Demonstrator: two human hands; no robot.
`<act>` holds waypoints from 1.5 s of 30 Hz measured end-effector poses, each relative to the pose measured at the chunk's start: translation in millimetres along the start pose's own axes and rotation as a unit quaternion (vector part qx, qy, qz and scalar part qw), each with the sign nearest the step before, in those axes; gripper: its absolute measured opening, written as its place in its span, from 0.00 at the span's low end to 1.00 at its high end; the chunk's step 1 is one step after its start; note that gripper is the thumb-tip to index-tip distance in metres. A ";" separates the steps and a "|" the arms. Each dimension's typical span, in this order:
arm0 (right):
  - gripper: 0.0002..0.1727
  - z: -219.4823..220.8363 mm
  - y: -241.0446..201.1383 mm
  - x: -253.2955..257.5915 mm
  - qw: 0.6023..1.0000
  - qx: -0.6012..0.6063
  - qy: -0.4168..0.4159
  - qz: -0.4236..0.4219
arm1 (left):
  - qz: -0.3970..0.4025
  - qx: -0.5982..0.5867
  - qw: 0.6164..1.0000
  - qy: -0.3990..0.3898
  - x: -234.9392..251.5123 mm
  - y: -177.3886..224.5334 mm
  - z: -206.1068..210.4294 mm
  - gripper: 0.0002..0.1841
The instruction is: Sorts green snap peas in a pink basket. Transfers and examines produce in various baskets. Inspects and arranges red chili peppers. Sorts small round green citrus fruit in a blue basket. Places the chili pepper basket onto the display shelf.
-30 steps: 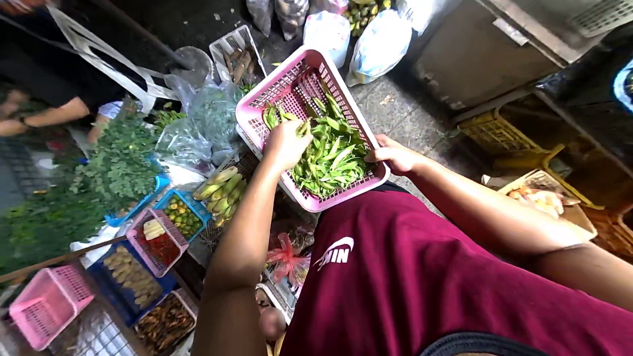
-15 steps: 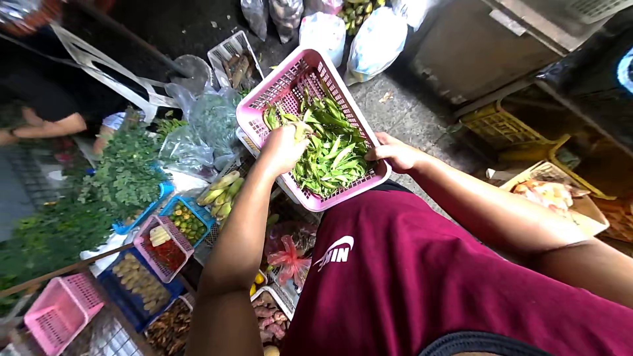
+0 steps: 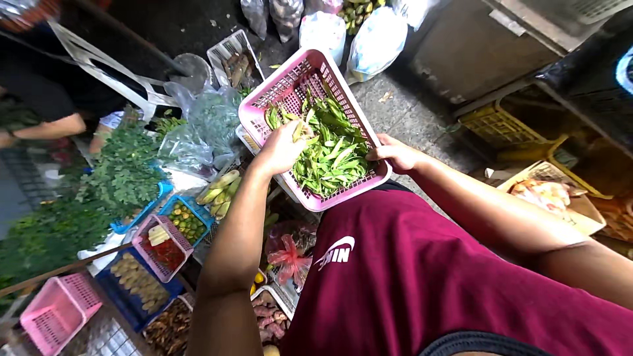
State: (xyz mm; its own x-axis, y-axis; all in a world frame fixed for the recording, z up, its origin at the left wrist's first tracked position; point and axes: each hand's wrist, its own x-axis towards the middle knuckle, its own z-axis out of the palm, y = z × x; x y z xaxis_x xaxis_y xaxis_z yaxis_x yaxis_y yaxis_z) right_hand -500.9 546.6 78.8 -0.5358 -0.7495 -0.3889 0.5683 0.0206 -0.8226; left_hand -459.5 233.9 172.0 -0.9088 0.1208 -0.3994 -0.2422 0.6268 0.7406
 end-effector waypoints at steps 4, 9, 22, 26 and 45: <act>0.24 0.9 -0.7 -1.4 1.000 0.000 -0.002 0.006 | -0.017 0.135 0.985 -0.103 5.3 5.0 5.9 0.13; 0.25 -3.1 3.3 -2.4 1.000 0.009 -0.002 0.001 | -0.021 0.069 0.997 0.015 0.0 5.6 -5.9 0.13; 0.18 -5.2 -11.0 -10.5 0.999 0.027 0.036 0.003 | -0.266 0.033 0.916 0.298 -51.2 -110.2 52.7 0.34; 0.19 -8.7 -11.7 -8.3 0.999 0.021 0.031 -0.003 | -0.160 0.067 0.923 0.342 -59.2 -59.3 37.1 0.20; 0.19 -2.3 -5.5 -6.6 0.999 0.023 0.029 0.005 | -0.051 -0.074 0.893 0.440 -72.9 -14.7 29.5 0.08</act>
State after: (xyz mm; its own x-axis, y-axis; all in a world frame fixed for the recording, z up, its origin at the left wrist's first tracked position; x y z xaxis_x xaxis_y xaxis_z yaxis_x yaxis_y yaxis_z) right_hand -501.9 553.0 85.0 -0.5646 -0.7096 -0.4216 0.6012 -0.0035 -0.7991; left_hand -379.6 238.6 174.2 -0.7785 -0.6247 0.0618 -0.3226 0.4826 0.8143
